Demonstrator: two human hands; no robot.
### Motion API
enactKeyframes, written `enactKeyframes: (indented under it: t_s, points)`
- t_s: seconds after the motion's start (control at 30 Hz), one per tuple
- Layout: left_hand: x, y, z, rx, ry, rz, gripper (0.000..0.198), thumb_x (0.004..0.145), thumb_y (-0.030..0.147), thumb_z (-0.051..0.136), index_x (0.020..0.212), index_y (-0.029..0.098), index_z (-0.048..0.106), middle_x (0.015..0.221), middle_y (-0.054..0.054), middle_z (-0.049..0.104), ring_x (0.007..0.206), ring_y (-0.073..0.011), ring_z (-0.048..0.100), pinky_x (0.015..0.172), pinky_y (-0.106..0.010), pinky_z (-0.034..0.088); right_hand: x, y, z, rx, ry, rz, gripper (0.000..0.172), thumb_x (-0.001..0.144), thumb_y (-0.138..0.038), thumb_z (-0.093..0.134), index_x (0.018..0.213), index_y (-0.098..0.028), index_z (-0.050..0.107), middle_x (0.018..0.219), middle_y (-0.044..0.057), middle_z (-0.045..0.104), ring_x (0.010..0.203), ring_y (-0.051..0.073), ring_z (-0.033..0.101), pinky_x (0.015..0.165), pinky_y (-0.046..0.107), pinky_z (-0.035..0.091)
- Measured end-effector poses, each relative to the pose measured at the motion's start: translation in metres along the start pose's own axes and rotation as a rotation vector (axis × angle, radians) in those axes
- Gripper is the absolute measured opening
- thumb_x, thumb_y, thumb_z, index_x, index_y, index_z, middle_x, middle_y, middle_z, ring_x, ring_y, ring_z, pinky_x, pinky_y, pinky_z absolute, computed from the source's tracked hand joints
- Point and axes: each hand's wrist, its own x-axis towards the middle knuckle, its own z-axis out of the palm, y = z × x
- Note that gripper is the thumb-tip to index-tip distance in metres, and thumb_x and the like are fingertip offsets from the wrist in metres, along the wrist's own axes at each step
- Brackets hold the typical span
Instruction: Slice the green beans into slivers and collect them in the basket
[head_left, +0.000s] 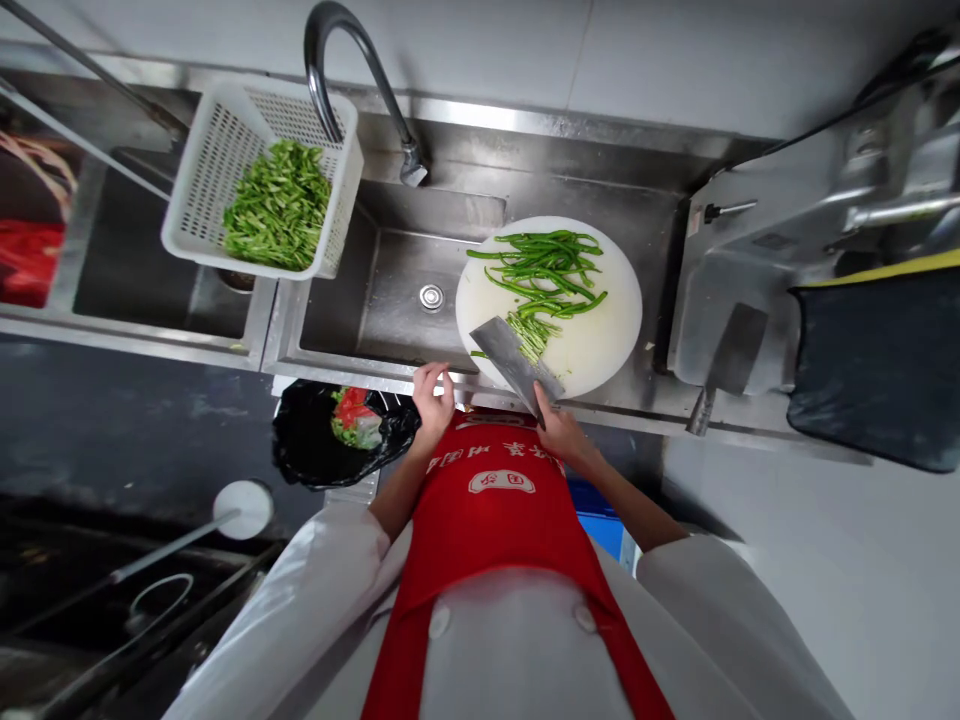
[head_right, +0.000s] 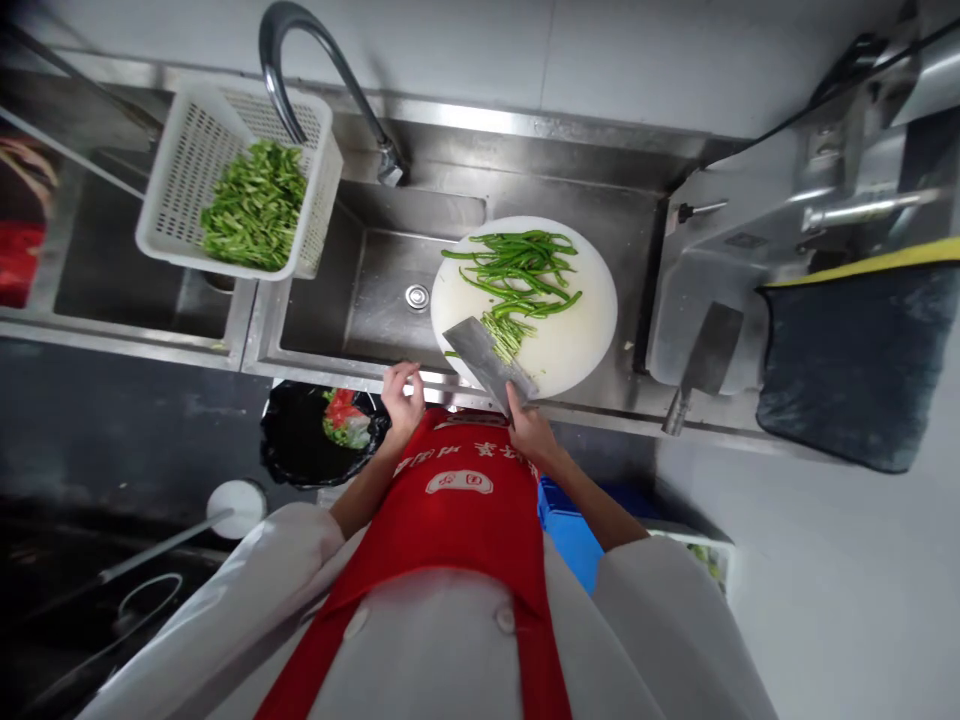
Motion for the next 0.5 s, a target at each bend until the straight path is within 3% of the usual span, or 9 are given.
enactKeyframes:
  t_s: [0.13,0.23,0.37,0.5]
  points:
    - [-0.020,-0.060,-0.054,0.017,-0.085,-0.035,0.026,0.099,0.028,0.046,0.103,0.018,0.070,0.100,-0.010,0.065,0.098,-0.0223,0.062,0.091,-0.039,0.051,0.007,-0.039,0.040,-0.267,0.089,0.121,0.079,0.098,-0.016,0.038,0.164,-0.020,-0.005,0.105,0.016,0.073,0.085,0.025,0.071,0.081,0.035,0.053]
    - [-0.027,-0.100,-0.072,0.014,-0.157,-0.022,0.027,0.096,0.027,0.046,0.099,0.019,0.071,0.096,-0.009,0.067,0.096,-0.0233,0.063,0.091,-0.040,0.051,0.013,-0.058,0.061,-0.345,0.096,0.194,0.075,0.098,-0.012,0.032,0.164,-0.024,-0.003,0.109,0.019,0.070,0.086,0.025,0.071,0.079,0.035,0.054]
    - [-0.022,-0.118,-0.068,-0.030,-0.226,-0.036,0.028,0.095,0.027,0.045,0.096,0.019,0.071,0.094,-0.009,0.068,0.094,-0.0233,0.063,0.089,-0.040,0.052,0.013,-0.063,0.069,-0.333,0.128,0.235,0.075,0.101,-0.017,0.034,0.163,-0.027,-0.006,0.106,0.015,0.071,0.086,0.025,0.071,0.081,0.035,0.054]
    - [-0.008,-0.106,-0.048,-0.108,-0.324,0.009,0.027,0.094,0.027,0.045,0.096,0.020,0.071,0.098,-0.009,0.068,0.098,-0.0238,0.062,0.091,-0.040,0.051,0.008,-0.063,0.068,-0.321,0.123,0.320,0.075,0.103,-0.021,0.034,0.162,-0.026,-0.012,0.108,0.014,0.071,0.089,0.024,0.071,0.083,0.035,0.053]
